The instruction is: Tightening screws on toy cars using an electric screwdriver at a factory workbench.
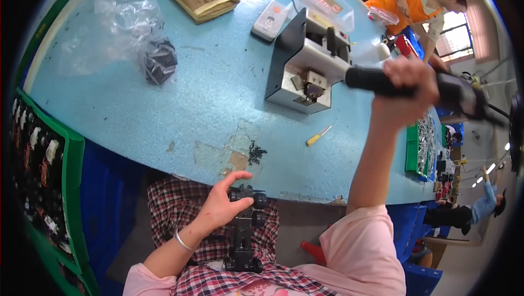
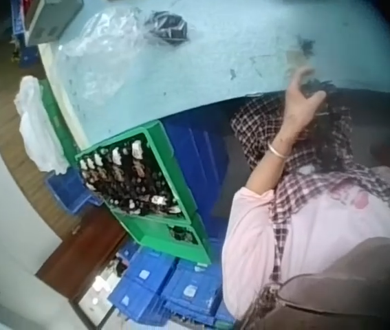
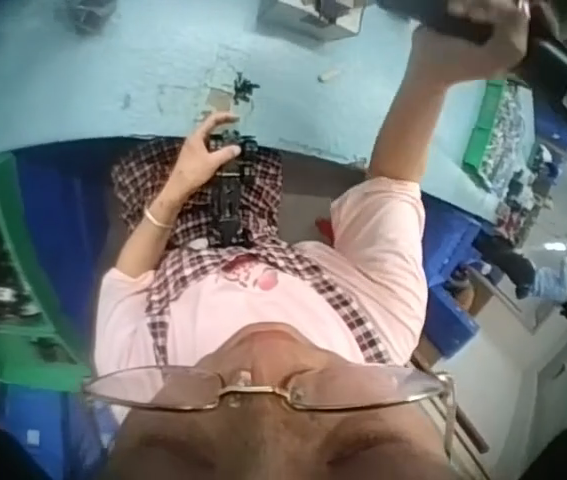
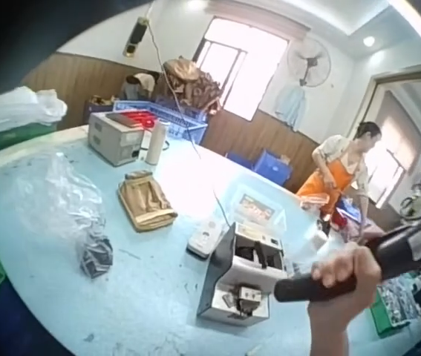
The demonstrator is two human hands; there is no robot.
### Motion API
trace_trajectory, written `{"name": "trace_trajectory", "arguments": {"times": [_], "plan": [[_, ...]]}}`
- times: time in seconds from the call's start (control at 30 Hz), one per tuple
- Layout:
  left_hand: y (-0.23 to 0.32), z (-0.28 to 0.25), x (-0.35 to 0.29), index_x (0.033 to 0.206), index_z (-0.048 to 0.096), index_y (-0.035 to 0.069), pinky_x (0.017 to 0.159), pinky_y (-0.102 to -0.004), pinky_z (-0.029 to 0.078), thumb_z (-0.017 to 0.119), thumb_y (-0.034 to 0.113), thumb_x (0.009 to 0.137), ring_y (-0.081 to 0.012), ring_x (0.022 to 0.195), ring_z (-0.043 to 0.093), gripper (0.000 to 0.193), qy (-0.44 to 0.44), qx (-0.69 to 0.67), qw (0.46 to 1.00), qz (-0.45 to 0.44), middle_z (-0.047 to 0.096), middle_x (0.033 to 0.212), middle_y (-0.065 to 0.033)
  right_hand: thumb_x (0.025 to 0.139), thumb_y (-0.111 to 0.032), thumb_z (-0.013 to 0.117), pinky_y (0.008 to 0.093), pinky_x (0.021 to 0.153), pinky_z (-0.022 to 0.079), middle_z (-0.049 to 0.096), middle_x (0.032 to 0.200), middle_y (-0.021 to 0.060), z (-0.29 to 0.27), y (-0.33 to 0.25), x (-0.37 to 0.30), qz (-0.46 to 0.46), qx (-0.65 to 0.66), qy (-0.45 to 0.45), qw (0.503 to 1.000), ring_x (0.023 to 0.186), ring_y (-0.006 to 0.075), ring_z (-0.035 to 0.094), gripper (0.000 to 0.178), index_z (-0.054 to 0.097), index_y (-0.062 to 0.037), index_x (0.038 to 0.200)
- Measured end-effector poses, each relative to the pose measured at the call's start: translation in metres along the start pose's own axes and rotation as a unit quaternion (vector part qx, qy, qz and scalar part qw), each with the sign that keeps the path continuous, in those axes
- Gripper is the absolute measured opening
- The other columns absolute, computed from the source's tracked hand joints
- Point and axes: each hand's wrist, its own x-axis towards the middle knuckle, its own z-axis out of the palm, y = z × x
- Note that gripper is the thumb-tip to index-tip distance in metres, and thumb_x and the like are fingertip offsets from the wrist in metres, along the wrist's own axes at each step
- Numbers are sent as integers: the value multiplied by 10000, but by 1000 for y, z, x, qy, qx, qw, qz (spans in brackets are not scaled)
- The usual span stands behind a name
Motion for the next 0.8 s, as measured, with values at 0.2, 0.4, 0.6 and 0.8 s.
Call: {"name": "trace_trajectory", "arguments": {"times": [0.2,0.4,0.6,0.8], "plan": [[-4,-1,-2,1134,533,48,846,-256,410,657,78,702,-96,899,519,450,5,16,999,34,557,1035,-34,825,-101,460,300,481,393,349,556,1,46,40,-92,147,-54,61,986,443,114,364,251,390,-70,1064],[-7,0,-3,1136,552,52,808,-245,434,638,46,713,-88,846,536,432,1,39,998,43,585,948,-24,819,-109,497,298,514,403,378,569,1,43,71,-106,187,-22,139,972,471,114,398,246,407,-87,1047],[-6,-1,-3,1114,575,53,764,-235,456,627,33,720,-77,815,550,398,2,48,998,41,593,915,-15,823,-120,502,302,523,405,379,571,-2,41,79,-113,184,-29,120,975,475,112,399,244,412,-92,1047],[-2,0,-4,1094,590,54,724,-228,466,622,30,724,-68,780,558,373,-23,11,999,-21,600,899,-11,822,-144,491,292,518,390,368,571,-5,40,75,-107,170,-14,142,975,475,106,383,257,402,-98,1059]]}}
